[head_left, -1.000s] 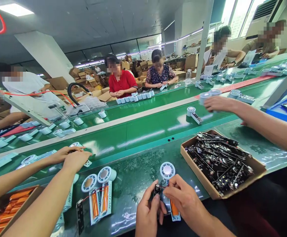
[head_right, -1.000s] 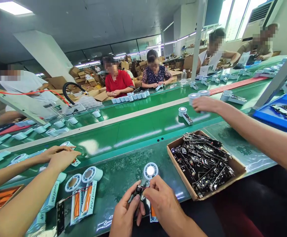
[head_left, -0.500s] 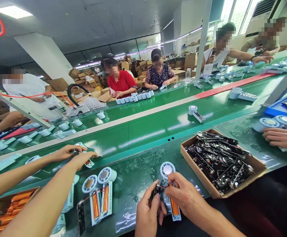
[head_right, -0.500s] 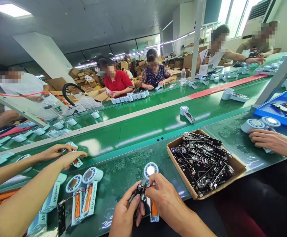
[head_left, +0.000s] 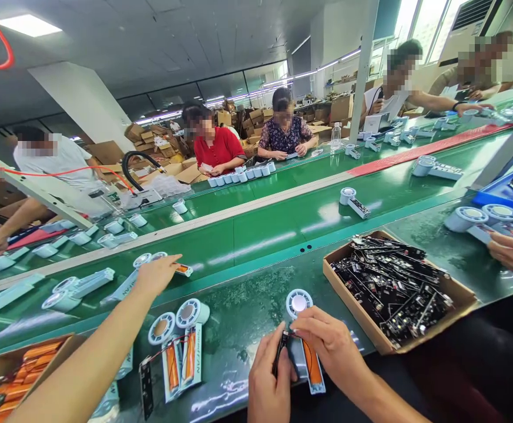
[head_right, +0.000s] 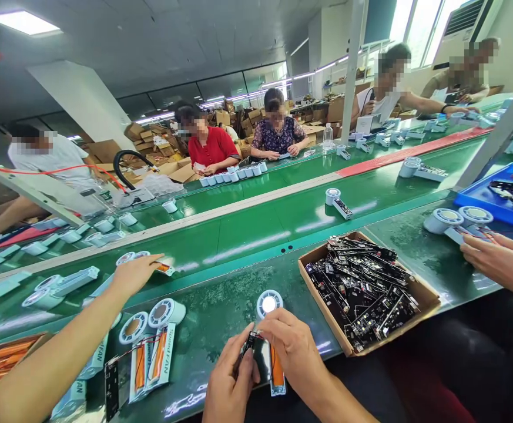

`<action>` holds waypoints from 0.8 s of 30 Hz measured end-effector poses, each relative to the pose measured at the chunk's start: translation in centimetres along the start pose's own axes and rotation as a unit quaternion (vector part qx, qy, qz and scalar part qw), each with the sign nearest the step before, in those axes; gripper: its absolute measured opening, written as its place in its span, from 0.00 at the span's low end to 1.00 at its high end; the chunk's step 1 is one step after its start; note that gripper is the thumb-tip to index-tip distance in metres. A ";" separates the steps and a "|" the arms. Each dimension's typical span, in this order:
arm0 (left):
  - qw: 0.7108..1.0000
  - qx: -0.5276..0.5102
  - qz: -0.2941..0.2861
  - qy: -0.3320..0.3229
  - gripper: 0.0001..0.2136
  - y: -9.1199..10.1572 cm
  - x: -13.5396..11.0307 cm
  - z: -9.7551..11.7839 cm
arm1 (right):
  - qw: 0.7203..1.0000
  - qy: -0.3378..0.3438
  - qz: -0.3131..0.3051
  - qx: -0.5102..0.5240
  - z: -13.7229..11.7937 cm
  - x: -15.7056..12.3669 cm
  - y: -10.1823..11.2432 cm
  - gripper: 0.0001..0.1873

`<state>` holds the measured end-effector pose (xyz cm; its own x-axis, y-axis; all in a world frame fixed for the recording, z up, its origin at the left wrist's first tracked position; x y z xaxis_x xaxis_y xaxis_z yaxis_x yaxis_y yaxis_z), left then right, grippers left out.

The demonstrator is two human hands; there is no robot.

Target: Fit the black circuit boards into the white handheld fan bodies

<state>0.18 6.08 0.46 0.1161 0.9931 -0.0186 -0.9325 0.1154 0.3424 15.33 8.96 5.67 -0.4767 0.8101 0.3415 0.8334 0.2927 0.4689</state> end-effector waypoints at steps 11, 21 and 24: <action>0.990 0.124 0.007 -0.069 0.20 -0.4 -0.4 1.2 | 0.989 -0.042 -0.058 -0.130 -0.1 0.2 -2.0 0.16; 0.970 0.205 0.011 -0.129 0.24 -1.2 -0.7 1.9 | 0.977 -0.012 -0.066 -0.202 -0.7 0.5 -2.3 0.16; 0.963 0.229 0.009 -0.143 0.25 -1.5 -0.7 2.0 | 0.974 -0.020 -0.079 -0.210 -0.1 0.6 -2.7 0.16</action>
<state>2.19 5.21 1.87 0.2522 0.9405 0.2278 -0.6935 0.0115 0.7204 12.79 8.61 4.69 -0.5715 0.7936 0.2088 0.5577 0.1889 0.8083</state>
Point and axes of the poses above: each hand's wrist, its own x-axis towards the middle knuckle, its own y-axis out of the back of the hand, z = x × y, the point moved 9 cm from there along x, towards the middle knuckle, and after that the axes turned 15 degrees about -z, right-handed, at the moved point
